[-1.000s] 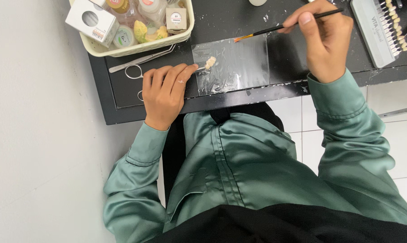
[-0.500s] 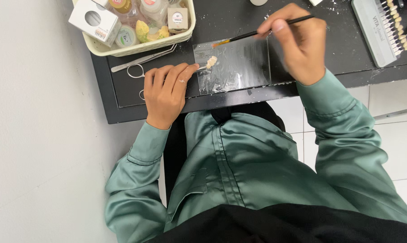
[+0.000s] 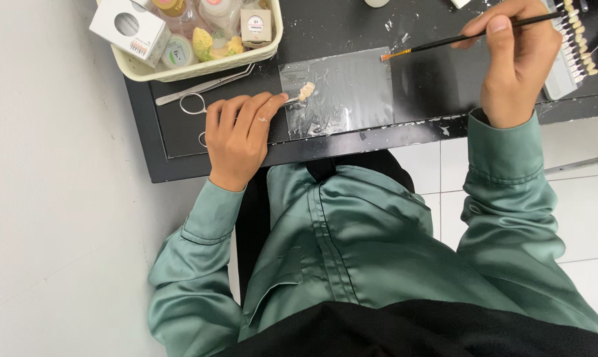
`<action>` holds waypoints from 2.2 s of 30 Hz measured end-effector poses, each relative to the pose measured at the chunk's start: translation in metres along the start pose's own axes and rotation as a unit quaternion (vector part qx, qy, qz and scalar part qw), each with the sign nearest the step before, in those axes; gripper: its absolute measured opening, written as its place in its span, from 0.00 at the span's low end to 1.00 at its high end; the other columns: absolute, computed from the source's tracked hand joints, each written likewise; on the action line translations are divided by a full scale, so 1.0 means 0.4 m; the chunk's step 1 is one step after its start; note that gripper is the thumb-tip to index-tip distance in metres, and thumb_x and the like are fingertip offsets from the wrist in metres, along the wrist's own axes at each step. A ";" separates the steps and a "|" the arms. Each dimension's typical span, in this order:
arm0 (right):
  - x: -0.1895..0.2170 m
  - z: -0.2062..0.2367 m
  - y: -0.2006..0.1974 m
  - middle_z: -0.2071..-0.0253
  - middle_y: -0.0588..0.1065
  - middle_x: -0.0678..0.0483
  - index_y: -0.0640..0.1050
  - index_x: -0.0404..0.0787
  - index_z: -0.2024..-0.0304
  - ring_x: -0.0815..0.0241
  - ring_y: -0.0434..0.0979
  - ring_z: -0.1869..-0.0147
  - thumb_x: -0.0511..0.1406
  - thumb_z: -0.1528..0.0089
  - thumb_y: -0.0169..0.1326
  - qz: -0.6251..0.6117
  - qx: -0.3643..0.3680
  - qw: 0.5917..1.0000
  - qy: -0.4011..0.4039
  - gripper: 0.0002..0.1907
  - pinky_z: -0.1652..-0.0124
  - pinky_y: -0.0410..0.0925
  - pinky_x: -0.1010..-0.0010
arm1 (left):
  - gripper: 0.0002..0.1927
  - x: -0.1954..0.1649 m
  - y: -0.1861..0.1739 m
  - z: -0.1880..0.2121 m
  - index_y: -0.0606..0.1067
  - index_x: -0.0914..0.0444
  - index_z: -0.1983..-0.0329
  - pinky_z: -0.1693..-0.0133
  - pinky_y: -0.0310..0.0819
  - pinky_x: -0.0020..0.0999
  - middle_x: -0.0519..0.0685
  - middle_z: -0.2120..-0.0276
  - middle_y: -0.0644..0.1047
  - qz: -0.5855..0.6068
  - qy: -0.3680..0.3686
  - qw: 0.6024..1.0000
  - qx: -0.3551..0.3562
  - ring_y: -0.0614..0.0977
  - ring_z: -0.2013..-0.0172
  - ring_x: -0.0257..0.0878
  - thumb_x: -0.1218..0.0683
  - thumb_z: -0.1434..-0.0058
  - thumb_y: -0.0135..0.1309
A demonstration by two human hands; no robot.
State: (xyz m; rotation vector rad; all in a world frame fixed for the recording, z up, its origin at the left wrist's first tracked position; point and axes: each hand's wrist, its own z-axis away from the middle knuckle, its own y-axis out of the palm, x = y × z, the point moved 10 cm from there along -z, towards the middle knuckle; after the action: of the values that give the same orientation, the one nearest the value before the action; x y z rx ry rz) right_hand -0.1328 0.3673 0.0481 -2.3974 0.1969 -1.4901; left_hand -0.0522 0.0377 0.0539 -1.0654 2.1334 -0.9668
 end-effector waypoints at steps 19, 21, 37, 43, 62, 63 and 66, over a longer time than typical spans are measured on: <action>0.091 -0.074 0.200 0.60 0.78 0.47 0.74 0.28 0.56 0.60 0.81 0.56 0.30 0.20 0.44 0.001 0.059 0.998 -0.021 0.13 0.52 0.73 0.74 | 0.15 -0.001 -0.004 -0.002 0.80 0.58 0.43 0.51 0.69 0.39 0.43 0.52 0.79 -0.003 0.002 1.000 -0.006 0.78 0.54 0.40 0.60 0.32 0.56; 0.098 -0.074 0.221 0.61 0.78 0.47 0.75 0.28 0.57 0.60 0.81 0.56 0.31 0.20 0.44 0.005 0.071 0.997 -0.027 0.13 0.53 0.73 0.74 | 0.15 -0.002 -0.005 -0.001 0.80 0.58 0.43 0.50 0.68 0.39 0.43 0.52 0.79 -0.002 0.002 1.000 -0.005 0.78 0.54 0.40 0.60 0.32 0.56; 0.032 -0.007 0.002 0.59 0.76 0.44 0.72 0.26 0.56 0.60 0.73 0.61 0.31 0.18 0.42 0.044 -0.007 0.999 0.004 0.15 0.57 0.67 0.74 | 0.16 -0.004 -0.004 -0.003 0.80 0.57 0.43 0.51 0.68 0.40 0.43 0.52 0.79 0.003 0.000 1.000 -0.004 0.78 0.55 0.41 0.60 0.33 0.57; 0.061 -0.025 0.043 0.58 0.77 0.44 0.73 0.25 0.55 0.60 0.76 0.58 0.28 0.21 0.40 0.036 0.013 0.999 -0.037 0.12 0.55 0.69 0.75 | 0.15 -0.007 -0.005 -0.005 0.79 0.58 0.43 0.51 0.68 0.39 0.43 0.52 0.79 0.000 0.003 1.000 -0.007 0.78 0.54 0.40 0.60 0.33 0.57; 0.136 -0.072 0.211 0.62 0.77 0.47 0.76 0.29 0.59 0.61 0.77 0.59 0.33 0.21 0.45 0.027 0.047 0.997 -0.055 0.15 0.56 0.69 0.75 | 0.15 0.002 -0.013 -0.001 0.79 0.58 0.43 0.50 0.68 0.40 0.43 0.51 0.79 0.001 0.001 1.000 -0.004 0.78 0.54 0.40 0.59 0.32 0.55; 0.132 -0.068 0.192 0.61 0.77 0.47 0.75 0.29 0.58 0.62 0.76 0.58 0.33 0.20 0.44 0.013 0.039 0.998 -0.051 0.15 0.56 0.69 0.75 | 0.15 0.003 -0.013 -0.002 0.79 0.58 0.43 0.50 0.68 0.40 0.43 0.52 0.79 0.001 0.001 1.000 -0.004 0.78 0.54 0.40 0.59 0.32 0.55; 0.115 -0.049 0.116 0.59 0.77 0.45 0.74 0.27 0.56 0.61 0.74 0.58 0.33 0.19 0.44 0.016 0.018 0.999 -0.035 0.15 0.55 0.67 0.75 | 0.15 0.003 -0.011 -0.001 0.79 0.58 0.43 0.50 0.68 0.39 0.43 0.52 0.79 0.001 0.000 1.000 -0.003 0.78 0.54 0.40 0.59 0.32 0.55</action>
State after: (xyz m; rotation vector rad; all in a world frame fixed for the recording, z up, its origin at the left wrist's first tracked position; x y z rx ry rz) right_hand -0.1274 0.3072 0.0799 -2.4030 0.1915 -1.3803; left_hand -0.0512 0.0349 0.0574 -1.0650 2.1389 -0.9608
